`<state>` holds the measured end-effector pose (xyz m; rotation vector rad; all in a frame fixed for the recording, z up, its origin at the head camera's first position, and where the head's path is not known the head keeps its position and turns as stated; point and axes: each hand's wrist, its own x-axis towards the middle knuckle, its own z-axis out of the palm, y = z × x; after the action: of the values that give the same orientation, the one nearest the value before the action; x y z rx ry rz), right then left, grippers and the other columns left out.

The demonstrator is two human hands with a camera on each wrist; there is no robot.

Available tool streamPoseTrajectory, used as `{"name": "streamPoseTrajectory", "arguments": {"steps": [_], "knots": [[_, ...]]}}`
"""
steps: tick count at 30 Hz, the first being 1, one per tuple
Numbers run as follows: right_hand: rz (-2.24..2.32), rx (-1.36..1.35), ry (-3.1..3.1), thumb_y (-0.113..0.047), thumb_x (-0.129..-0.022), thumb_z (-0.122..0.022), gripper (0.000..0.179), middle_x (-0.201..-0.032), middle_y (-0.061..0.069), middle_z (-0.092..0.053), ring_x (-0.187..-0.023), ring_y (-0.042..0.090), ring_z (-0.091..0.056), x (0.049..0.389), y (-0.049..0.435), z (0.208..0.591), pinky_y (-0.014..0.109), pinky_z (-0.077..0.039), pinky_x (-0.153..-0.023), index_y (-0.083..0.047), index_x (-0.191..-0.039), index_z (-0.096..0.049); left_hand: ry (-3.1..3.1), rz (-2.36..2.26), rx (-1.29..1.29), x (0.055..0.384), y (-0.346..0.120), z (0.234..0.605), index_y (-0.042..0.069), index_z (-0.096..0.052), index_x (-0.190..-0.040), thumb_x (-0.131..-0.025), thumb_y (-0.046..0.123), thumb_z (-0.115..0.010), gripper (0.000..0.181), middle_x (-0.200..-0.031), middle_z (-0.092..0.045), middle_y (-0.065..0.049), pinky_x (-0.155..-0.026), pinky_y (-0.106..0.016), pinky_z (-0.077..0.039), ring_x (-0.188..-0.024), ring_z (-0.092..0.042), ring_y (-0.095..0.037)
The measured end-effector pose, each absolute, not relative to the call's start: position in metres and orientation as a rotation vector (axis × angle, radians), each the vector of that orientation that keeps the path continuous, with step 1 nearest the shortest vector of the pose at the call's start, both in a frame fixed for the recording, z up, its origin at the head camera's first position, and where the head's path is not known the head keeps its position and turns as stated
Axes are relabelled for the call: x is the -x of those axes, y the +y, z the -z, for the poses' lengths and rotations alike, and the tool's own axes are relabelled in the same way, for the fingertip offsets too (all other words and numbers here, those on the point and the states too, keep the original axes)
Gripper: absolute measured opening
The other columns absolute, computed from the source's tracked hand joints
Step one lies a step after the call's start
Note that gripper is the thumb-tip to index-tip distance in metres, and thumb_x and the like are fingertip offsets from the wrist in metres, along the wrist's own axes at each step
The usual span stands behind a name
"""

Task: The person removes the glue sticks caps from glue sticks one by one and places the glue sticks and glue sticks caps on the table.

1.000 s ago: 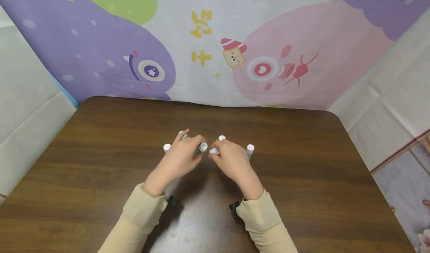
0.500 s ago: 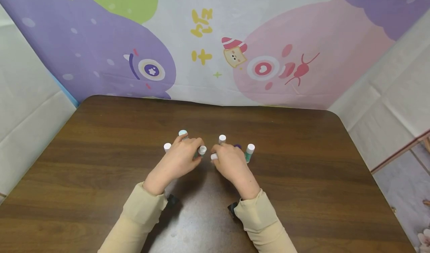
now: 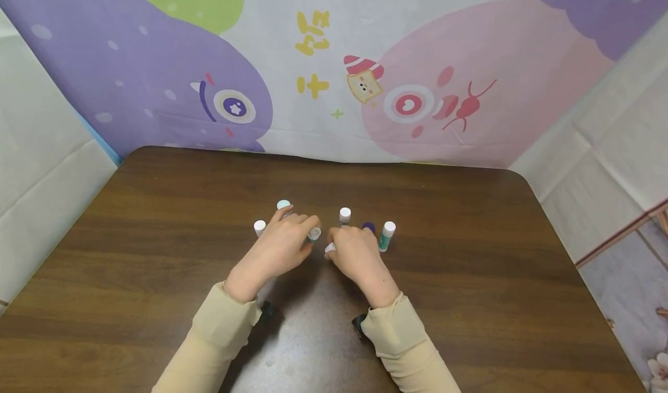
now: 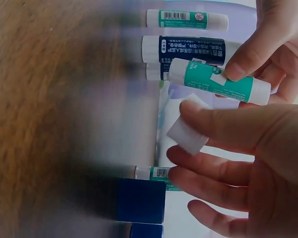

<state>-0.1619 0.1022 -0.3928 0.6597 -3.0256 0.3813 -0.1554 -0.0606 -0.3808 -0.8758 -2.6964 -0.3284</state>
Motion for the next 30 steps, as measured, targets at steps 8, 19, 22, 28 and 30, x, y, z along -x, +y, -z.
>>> {"name": "streamPoseTrajectory", "arguments": {"steps": [8,19,22,28,30], "knots": [[-0.299,-0.685,-3.039,-0.02,-0.071,-0.077,0.014,-0.071,-0.002,-0.057,-0.067,0.016,-0.054,0.163,0.1,0.393,0.028,-0.041,-0.053,-0.015,-0.077,-0.065,-2.7,0.284,0.865,0.156,-0.059,0.381,0.013,-0.054,-0.089,-0.072,0.007,-0.067,0.022,-0.079,-0.061,0.002,-0.101,-0.045,-0.033,-0.082,-0.061,-0.019],[-0.29,-0.66,-3.073,-0.028,-0.066,-0.08,0.023,-0.067,-0.004,-0.058,-0.062,0.012,-0.054,0.162,0.101,0.396,0.027,-0.04,-0.051,-0.017,-0.071,-0.06,-2.714,0.207,0.86,0.156,-0.058,0.385,0.013,-0.056,-0.09,-0.072,0.008,-0.07,0.023,-0.082,-0.063,0.001,-0.102,-0.045,-0.032,-0.082,-0.061,-0.019],[-0.236,-0.674,-3.054,-0.028,-0.066,-0.079,0.022,-0.068,-0.005,-0.058,-0.065,0.015,-0.055,0.162,0.1,0.398,0.031,-0.042,-0.058,-0.018,-0.07,-0.06,-2.709,0.192,0.858,0.156,-0.057,0.386,0.012,-0.057,-0.09,-0.072,0.008,-0.071,0.023,-0.083,-0.063,0.001,-0.102,-0.046,-0.032,-0.082,-0.061,-0.02],[-0.17,-0.667,-3.067,-0.027,-0.066,-0.08,0.022,-0.074,-0.003,-0.059,-0.073,0.019,-0.056,0.162,0.099,0.402,0.041,-0.041,-0.073,-0.017,-0.075,-0.062,-2.696,0.192,0.865,0.155,-0.057,0.386,0.012,-0.059,-0.088,-0.071,0.008,-0.071,0.021,-0.081,-0.062,0.001,-0.101,-0.047,-0.033,-0.081,-0.06,-0.019],[-0.167,-0.662,-3.076,-0.027,-0.066,-0.08,0.023,-0.075,-0.003,-0.059,-0.074,0.02,-0.056,0.162,0.099,0.404,0.04,-0.041,-0.072,-0.017,-0.077,-0.062,-2.706,0.193,0.864,0.155,-0.057,0.386,0.012,-0.06,-0.088,-0.071,0.009,-0.072,0.021,-0.081,-0.062,0.001,-0.102,-0.046,-0.032,-0.081,-0.06,-0.019]]}}
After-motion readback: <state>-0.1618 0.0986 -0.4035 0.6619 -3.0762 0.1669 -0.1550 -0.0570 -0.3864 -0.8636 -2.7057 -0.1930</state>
